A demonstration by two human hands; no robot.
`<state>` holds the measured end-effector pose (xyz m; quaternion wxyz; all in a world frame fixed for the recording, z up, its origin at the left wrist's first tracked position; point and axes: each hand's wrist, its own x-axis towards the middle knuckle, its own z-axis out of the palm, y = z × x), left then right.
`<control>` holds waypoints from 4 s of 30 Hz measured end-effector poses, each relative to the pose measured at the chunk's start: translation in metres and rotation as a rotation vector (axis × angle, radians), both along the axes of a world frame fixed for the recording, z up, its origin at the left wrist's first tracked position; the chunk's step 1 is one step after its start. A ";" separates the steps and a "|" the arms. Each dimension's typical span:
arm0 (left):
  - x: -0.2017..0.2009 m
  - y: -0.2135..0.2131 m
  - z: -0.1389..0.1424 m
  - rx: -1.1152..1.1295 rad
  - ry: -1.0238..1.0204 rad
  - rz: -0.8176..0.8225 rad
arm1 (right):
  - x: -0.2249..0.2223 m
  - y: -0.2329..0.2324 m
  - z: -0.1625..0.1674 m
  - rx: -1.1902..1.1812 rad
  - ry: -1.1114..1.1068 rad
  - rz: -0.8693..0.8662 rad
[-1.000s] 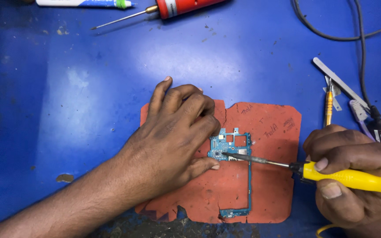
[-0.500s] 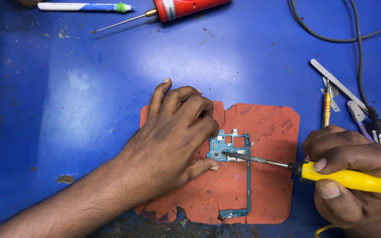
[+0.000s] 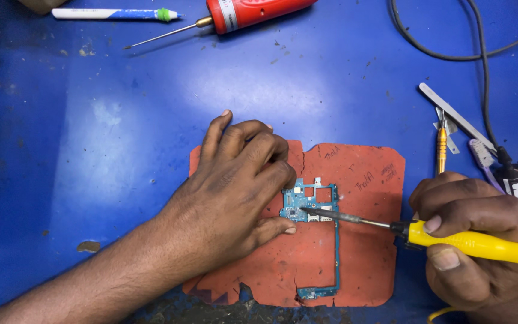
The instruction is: The person uses a soldering iron to apply heat and solder to specific points on a small blue circuit board. They hold the board steady with one hand while manipulating the soldering iron with the other, working on different areas of the board throughout the clip.
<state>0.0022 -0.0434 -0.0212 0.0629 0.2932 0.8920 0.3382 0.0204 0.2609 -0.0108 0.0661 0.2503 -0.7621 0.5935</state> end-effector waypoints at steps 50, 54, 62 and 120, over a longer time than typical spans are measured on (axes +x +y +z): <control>0.000 0.001 0.002 -0.004 -0.003 0.003 | -0.002 0.002 0.003 0.064 -0.004 0.002; 0.000 0.000 0.003 -0.006 0.004 0.003 | -0.001 0.002 0.005 0.067 -0.017 0.012; 0.002 0.000 -0.002 -0.005 -0.007 0.000 | 0.001 0.002 0.007 0.083 -0.039 0.011; -0.002 -0.002 0.003 -0.015 -0.020 -0.029 | -0.006 -0.001 0.009 0.129 -0.039 0.018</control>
